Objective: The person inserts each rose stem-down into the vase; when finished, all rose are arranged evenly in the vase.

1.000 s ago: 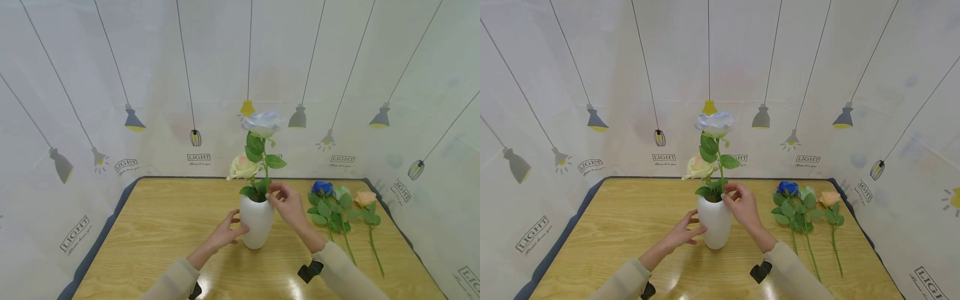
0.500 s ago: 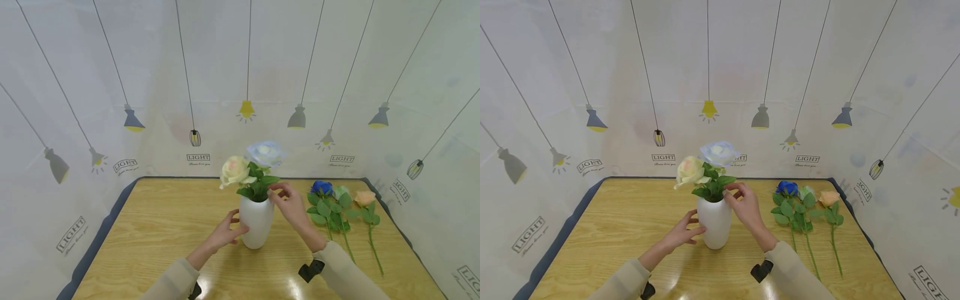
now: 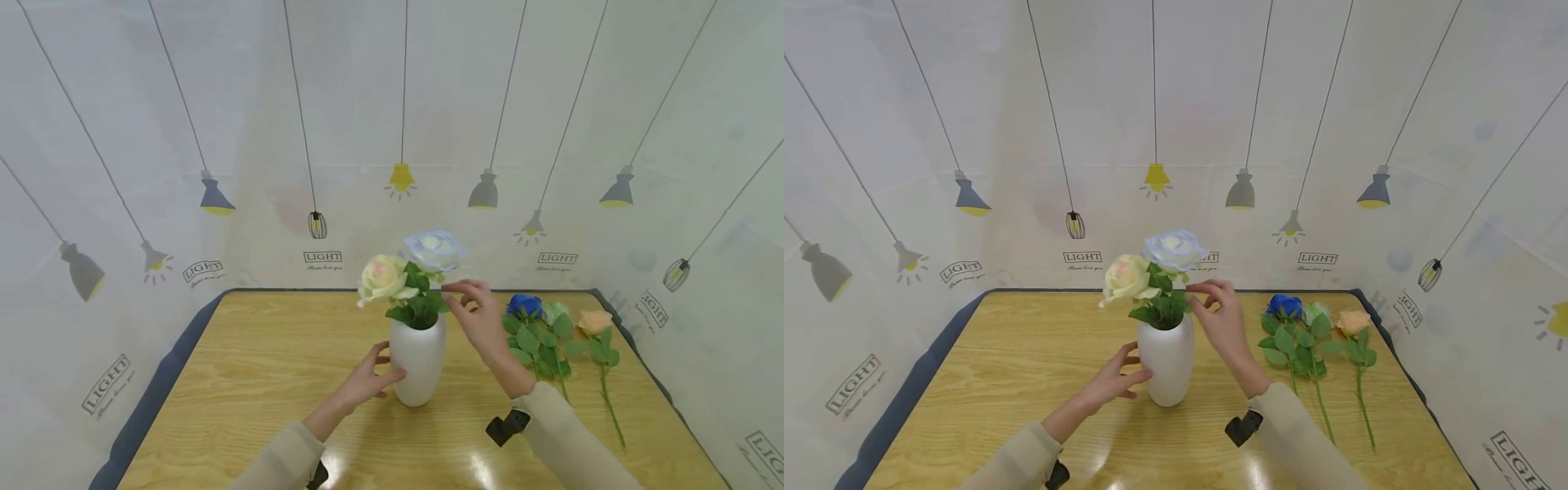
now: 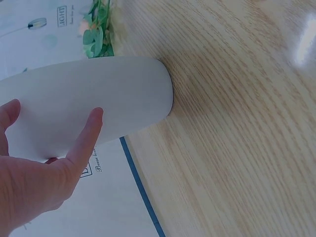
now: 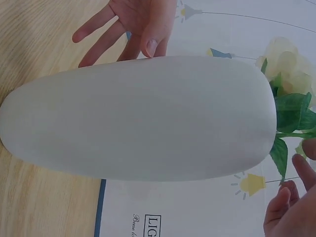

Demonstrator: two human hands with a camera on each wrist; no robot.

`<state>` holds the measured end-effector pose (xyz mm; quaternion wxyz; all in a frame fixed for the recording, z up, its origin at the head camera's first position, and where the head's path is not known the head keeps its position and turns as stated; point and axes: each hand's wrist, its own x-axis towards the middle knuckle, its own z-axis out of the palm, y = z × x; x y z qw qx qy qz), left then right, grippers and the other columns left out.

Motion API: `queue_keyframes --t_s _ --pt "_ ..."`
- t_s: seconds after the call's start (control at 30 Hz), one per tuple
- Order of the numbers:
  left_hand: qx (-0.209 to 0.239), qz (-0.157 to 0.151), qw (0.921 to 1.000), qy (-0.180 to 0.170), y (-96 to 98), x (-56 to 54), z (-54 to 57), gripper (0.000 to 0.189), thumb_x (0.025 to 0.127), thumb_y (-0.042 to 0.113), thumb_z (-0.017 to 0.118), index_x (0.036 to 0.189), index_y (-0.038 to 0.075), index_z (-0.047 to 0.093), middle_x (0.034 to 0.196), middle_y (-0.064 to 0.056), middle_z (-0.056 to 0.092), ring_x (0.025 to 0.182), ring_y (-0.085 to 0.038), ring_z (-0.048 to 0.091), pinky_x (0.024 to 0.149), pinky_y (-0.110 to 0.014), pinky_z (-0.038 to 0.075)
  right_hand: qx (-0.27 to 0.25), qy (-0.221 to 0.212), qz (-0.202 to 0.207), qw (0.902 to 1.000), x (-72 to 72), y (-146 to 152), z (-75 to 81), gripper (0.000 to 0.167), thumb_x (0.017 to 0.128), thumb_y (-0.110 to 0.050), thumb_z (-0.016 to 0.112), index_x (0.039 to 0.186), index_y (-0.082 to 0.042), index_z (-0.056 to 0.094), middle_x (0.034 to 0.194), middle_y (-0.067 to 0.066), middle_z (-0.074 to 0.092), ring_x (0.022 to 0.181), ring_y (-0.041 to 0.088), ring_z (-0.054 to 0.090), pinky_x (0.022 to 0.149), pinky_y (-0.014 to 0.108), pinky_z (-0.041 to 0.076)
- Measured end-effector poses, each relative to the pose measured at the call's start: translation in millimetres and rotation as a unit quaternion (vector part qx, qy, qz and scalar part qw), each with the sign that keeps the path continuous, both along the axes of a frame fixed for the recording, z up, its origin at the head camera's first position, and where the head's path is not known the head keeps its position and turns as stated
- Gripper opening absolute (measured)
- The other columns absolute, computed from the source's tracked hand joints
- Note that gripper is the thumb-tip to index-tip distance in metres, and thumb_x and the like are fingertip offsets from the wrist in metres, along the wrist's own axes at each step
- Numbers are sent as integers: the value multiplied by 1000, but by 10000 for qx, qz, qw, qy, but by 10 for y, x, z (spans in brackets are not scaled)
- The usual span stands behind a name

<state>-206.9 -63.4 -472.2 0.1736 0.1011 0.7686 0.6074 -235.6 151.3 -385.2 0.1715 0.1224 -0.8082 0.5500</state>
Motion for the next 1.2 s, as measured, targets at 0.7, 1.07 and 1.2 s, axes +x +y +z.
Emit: queue_keyframes --t_s 0.7,1.07,1.2 --pt "42 -8 10000 17 0 -10 -6 76 82 34 63 137 4 21 127 -25 36 101 -34 49 65 -40 49 400 -203 51 9990 -114 -162 19 16 83 -12 59 95 -2 66 104 9 48 92 24 48 67 34 38" --pt "12 -3 10000 -50 12 12 23 77 82 35 63 137 3 20 127 -25 36 102 -35 48 66 -40 49 -97 -695 351 9969 -121 44 -70 31 86 -28 59 104 -3 62 113 10 47 99 23 42 74 36 36" --pt "27 5 10000 -55 10 14 26 77 82 35 63 137 3 20 127 -25 35 103 -36 47 66 -41 49 109 -721 169 9972 -102 247 -99 34 85 -33 58 105 -6 62 112 9 49 97 23 44 76 41 39"
